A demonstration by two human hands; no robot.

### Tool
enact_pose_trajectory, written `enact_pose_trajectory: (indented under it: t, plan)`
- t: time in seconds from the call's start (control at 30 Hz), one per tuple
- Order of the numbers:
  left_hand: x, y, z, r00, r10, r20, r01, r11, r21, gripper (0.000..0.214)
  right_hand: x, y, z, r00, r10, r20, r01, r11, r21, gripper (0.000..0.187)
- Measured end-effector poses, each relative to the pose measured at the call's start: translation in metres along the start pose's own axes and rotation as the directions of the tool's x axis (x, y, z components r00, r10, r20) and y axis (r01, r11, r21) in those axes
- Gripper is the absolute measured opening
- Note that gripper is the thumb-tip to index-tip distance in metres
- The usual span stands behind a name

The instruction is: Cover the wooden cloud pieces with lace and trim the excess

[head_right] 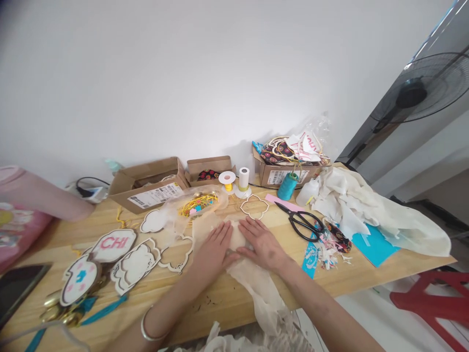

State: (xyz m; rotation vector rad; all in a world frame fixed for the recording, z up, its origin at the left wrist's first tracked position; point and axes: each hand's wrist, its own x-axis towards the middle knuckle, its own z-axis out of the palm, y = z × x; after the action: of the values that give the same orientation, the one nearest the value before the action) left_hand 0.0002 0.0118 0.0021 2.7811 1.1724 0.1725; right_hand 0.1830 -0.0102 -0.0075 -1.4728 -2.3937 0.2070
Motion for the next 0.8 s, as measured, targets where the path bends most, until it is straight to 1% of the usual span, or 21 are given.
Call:
enact_pose_trajectory:
  t: [0.1,0.17,0.23,0.33,0.43,0.5,0.57,0.67,0.73,0.8]
  plan:
    - [0.001,-0.004,0.002,1.000,-0.009,0.017,0.009,1.000,0.002,0.067,0.001,0.000,-0.001,1.000,-0.003,0.001,0.003,1.000,0.015,0.054]
    - [0.001,-0.005,0.004,1.000,-0.010,0.010,0.010,1.000,0.004,0.067,0.001,0.001,0.000,1.000,-0.002,0.004,0.002,1.000,0.030,0.053]
    - [0.001,-0.006,0.004,1.000,-0.015,0.000,0.015,1.000,0.002,0.066,0.001,0.004,0.000,1.000,-0.003,-0.017,0.004,0.998,0.057,0.051]
    - [0.001,-0.007,0.006,1.000,-0.005,0.002,0.005,1.000,-0.009,0.066,-0.002,0.012,-0.001,0.989,0.013,-0.145,0.004,0.993,0.114,0.045]
    - [0.001,-0.008,0.010,1.000,0.004,-0.007,-0.004,1.000,-0.011,0.066,-0.005,0.018,-0.007,0.947,0.023,-0.321,0.025,0.989,0.144,0.043]
    - [0.000,-0.010,0.012,1.000,0.007,-0.020,-0.007,1.000,-0.016,0.067,-0.005,0.017,-0.013,0.920,-0.019,-0.391,0.077,0.988,0.132,0.039]
    - [-0.001,-0.011,0.014,0.999,0.015,-0.033,-0.016,0.999,-0.031,0.069,-0.004,0.015,-0.017,0.919,-0.091,-0.384,0.142,0.984,0.106,0.034]
    - [-0.002,-0.012,0.015,0.998,0.019,-0.052,-0.022,0.998,-0.062,0.072,-0.003,0.012,-0.016,0.943,-0.164,-0.291,0.197,0.976,0.089,0.026]
    - [-0.002,-0.012,0.015,0.998,0.019,-0.054,-0.023,0.997,-0.076,0.072,-0.002,0.012,-0.012,0.955,-0.163,-0.249,0.192,0.976,0.100,0.022]
    - [-0.003,-0.012,0.016,0.998,0.022,-0.051,-0.026,0.997,-0.079,0.072,-0.003,0.013,-0.008,0.959,-0.148,-0.242,0.180,0.977,0.118,0.020]
